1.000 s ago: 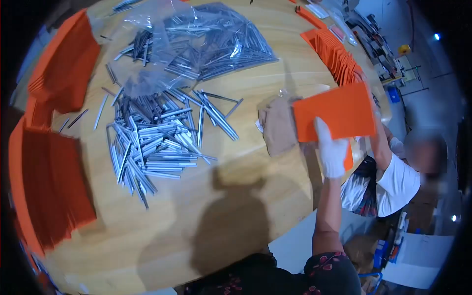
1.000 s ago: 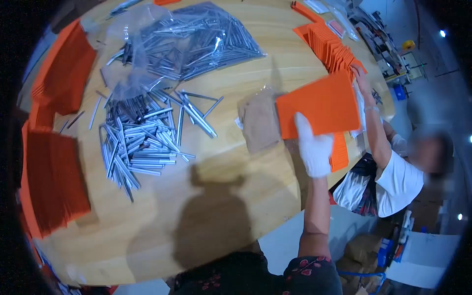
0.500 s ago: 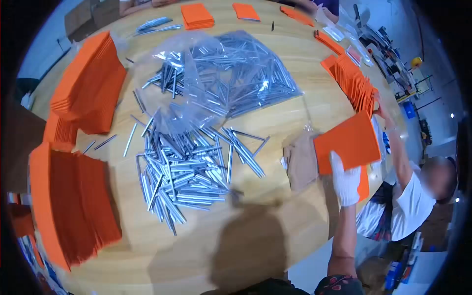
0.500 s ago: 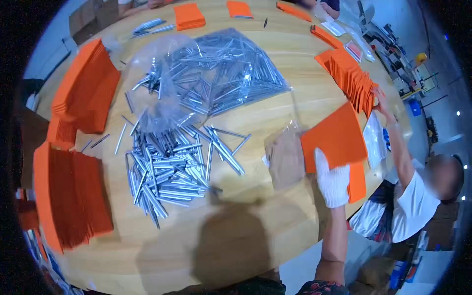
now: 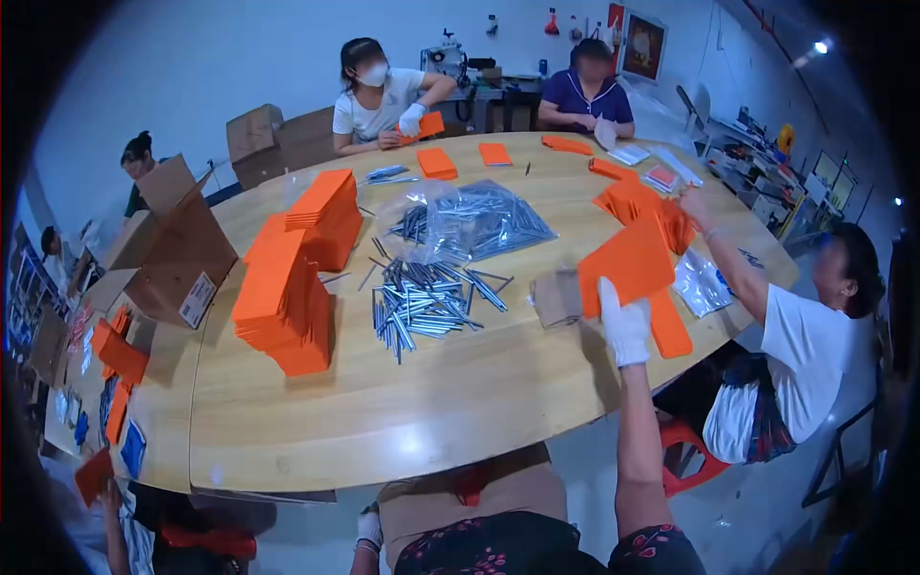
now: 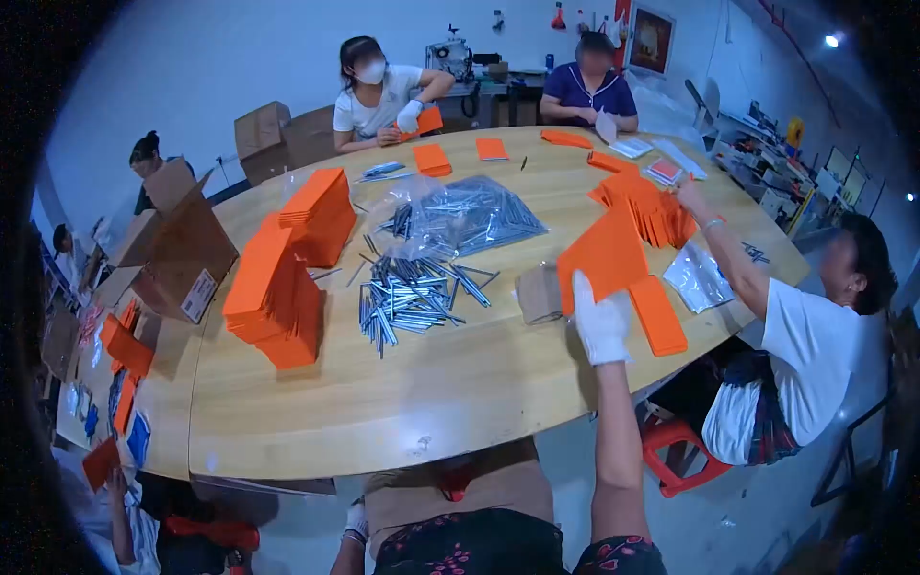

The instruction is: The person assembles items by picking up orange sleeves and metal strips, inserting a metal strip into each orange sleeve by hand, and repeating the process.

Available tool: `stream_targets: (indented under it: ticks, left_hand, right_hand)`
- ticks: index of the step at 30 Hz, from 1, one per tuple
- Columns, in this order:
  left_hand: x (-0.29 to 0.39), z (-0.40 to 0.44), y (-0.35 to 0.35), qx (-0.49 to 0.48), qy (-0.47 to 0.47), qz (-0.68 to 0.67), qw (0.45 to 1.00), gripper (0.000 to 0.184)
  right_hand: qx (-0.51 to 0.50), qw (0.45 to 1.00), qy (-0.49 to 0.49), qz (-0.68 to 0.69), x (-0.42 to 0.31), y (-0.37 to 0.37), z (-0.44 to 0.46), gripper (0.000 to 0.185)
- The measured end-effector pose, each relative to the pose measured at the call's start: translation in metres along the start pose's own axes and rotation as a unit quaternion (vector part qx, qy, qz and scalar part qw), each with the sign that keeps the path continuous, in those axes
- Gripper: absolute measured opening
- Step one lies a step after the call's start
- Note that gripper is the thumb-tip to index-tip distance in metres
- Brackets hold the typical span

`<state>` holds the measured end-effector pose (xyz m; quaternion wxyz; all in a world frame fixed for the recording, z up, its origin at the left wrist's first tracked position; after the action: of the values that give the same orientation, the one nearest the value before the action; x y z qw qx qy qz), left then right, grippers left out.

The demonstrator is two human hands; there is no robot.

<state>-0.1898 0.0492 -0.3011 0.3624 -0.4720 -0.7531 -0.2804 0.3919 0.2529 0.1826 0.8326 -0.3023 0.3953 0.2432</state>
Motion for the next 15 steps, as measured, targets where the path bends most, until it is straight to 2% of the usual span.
stream_targets:
  ticks: [2,3,4,5,6,7,9,15]
  left_hand:
    - [0.025,-0.024,0.005,0.023,0.008,0.067,0.997,0.035]
    - [0.029,-0.038,0.007,0.033,0.007,0.100,0.994,0.034]
    - [0.026,-0.051,0.005,0.043,0.004,0.135,0.990,0.032]
    - [0.022,-0.059,0.001,0.040,0.002,0.133,0.990,0.032]
    - [0.020,-0.062,-0.003,0.032,-0.009,0.111,0.993,0.033]
    - [0.022,-0.059,-0.003,0.023,-0.014,0.085,0.996,0.033]
    - [0.026,-0.052,-0.001,0.005,-0.025,0.037,0.999,0.034]
    - [0.092,-0.067,0.024,-0.009,0.072,0.134,0.988,0.035]
  right_hand:
    - [0.010,0.999,0.013,0.049,0.013,-0.012,-0.031,0.033]
    - [0.011,0.988,-0.117,-0.098,0.020,-0.013,-0.042,0.031]
    - [0.012,0.940,-0.241,-0.242,0.016,-0.011,-0.058,0.029]
    - [0.030,0.995,-0.033,-0.084,0.012,-0.034,-0.066,0.025]
    - [0.049,0.980,0.175,0.082,0.006,-0.042,-0.088,0.022]
    - [0.052,0.981,0.167,0.084,0.000,-0.049,-0.091,0.022]
    - [0.060,0.946,0.193,0.255,0.006,-0.054,-0.111,0.025]
    - [0.154,0.949,0.076,0.265,0.025,-0.077,-0.124,0.033]
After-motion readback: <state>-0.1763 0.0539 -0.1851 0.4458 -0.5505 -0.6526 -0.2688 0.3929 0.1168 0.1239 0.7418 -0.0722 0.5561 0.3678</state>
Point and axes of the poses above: each hand's wrist, its own z-axis towards the middle knuckle, its own y-axis out of the palm, x = y × z, the point moved 9 cm from there along z, towards the middle knuckle, and after that the axes turned 4 degrees about -x, right-handed, at the moved point
